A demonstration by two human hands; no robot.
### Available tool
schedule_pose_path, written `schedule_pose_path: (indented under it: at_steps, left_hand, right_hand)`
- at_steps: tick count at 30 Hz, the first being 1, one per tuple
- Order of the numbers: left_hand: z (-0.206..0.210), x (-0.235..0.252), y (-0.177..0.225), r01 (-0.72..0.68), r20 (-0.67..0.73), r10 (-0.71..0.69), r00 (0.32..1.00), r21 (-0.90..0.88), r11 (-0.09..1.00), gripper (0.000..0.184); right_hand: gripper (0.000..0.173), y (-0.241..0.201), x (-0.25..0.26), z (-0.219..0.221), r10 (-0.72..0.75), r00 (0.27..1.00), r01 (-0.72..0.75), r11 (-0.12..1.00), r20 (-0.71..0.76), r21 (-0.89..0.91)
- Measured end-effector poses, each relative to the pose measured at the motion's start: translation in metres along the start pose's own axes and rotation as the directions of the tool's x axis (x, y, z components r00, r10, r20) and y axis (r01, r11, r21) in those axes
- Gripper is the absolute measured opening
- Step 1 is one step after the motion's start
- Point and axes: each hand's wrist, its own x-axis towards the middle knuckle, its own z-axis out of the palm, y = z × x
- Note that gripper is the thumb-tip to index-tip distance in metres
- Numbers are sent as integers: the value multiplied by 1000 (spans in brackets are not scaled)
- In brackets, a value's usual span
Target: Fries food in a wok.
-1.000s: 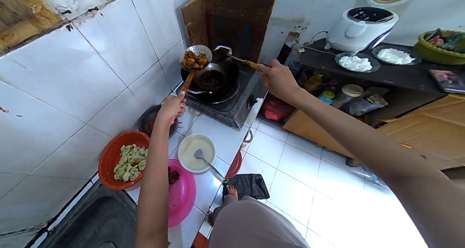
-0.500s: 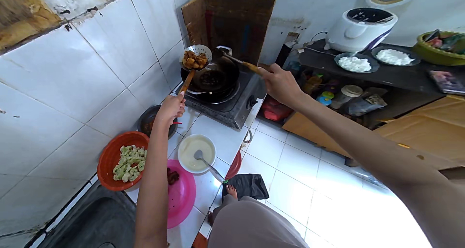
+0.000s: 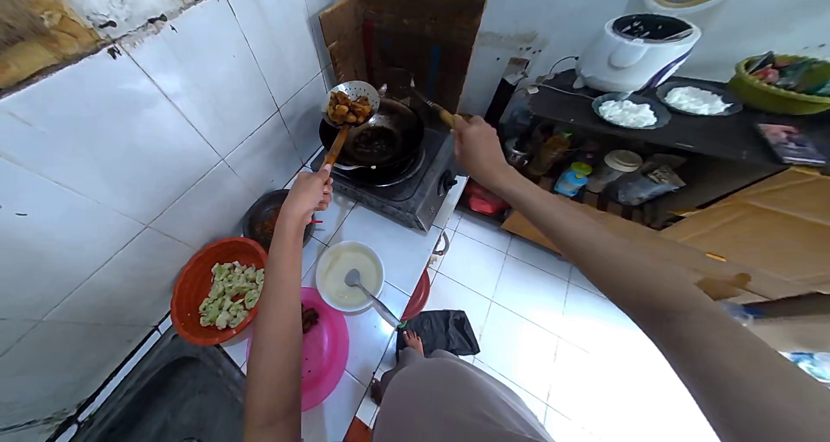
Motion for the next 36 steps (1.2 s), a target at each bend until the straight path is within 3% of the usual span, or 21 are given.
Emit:
schedule_pose_path:
  at_steps: [6,18,23,28,31,33,36]
  left_hand:
    - [-3,-2,-2,10,7,-10,1000,-6,1000,35]
    - [-7,1,-5,3,-21,-3,1000,-15,1000,37]
    - [-8,1,-7,4,-15,-4,1000,-26,1000,37]
    - [-3,0,-12,5,-7,-5,1000,-53,999,36]
    - [5,-1,-15,6,0,-6,1000,-82,997,36]
    - [13,-2,-15,3,0,-3,1000,-79,997,35]
    - [22,-4,-12,0,-20,0,1000,-36,999,38]
  right_hand:
    - [44,-6,-8,31,-81,997,82,964,14,-252]
    - [47,-5,10,30,-158,987,159,932,29,-325]
    - [43,-7,0,20,-133,990,123,972,-38,-202]
    - [40,-5,-36,-1,-87,972,129,974,-218,187]
    - [43,-17,-63,-3,4,974,81,927,-226,366]
    - [42,-26,-73,3,-11,971,106,917,-240,385]
    - [40,-41,-84,18,-110,950,195,941,-293,278]
